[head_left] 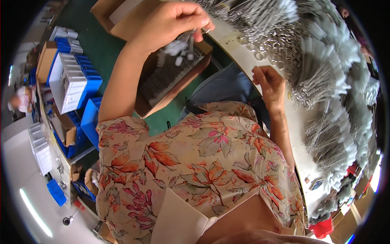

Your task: The recorder is assembling small wire brushes by attaching metal rings to the wire handles and organizing them into bundles.

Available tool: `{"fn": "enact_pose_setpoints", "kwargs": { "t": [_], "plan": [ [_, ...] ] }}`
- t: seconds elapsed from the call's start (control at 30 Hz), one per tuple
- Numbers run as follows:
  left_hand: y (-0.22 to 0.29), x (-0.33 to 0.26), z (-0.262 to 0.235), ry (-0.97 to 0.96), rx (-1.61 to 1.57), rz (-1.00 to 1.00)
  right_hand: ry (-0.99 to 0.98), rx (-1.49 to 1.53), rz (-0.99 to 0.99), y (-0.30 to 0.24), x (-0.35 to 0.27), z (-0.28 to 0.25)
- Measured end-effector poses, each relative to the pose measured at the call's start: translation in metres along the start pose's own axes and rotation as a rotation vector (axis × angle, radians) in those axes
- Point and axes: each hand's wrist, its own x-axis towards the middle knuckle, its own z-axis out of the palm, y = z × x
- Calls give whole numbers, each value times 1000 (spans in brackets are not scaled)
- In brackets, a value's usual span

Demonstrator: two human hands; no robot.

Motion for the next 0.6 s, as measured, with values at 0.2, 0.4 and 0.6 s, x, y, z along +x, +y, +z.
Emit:
{"fn": "enact_pose_setpoints", "kwargs": {
  "t": [0.2,0.4,0.6],
  "plan": [
    [-149,-45,21,-21,619,-193,72,-404,-217,10,-4,26],
    [-253,-37,50,-239,932,-235,76,-443,-204,1,-8,30],
    [-385,-70,46,-103,1127,-67,76,-442,-195,2,4,33]
  ]
}}
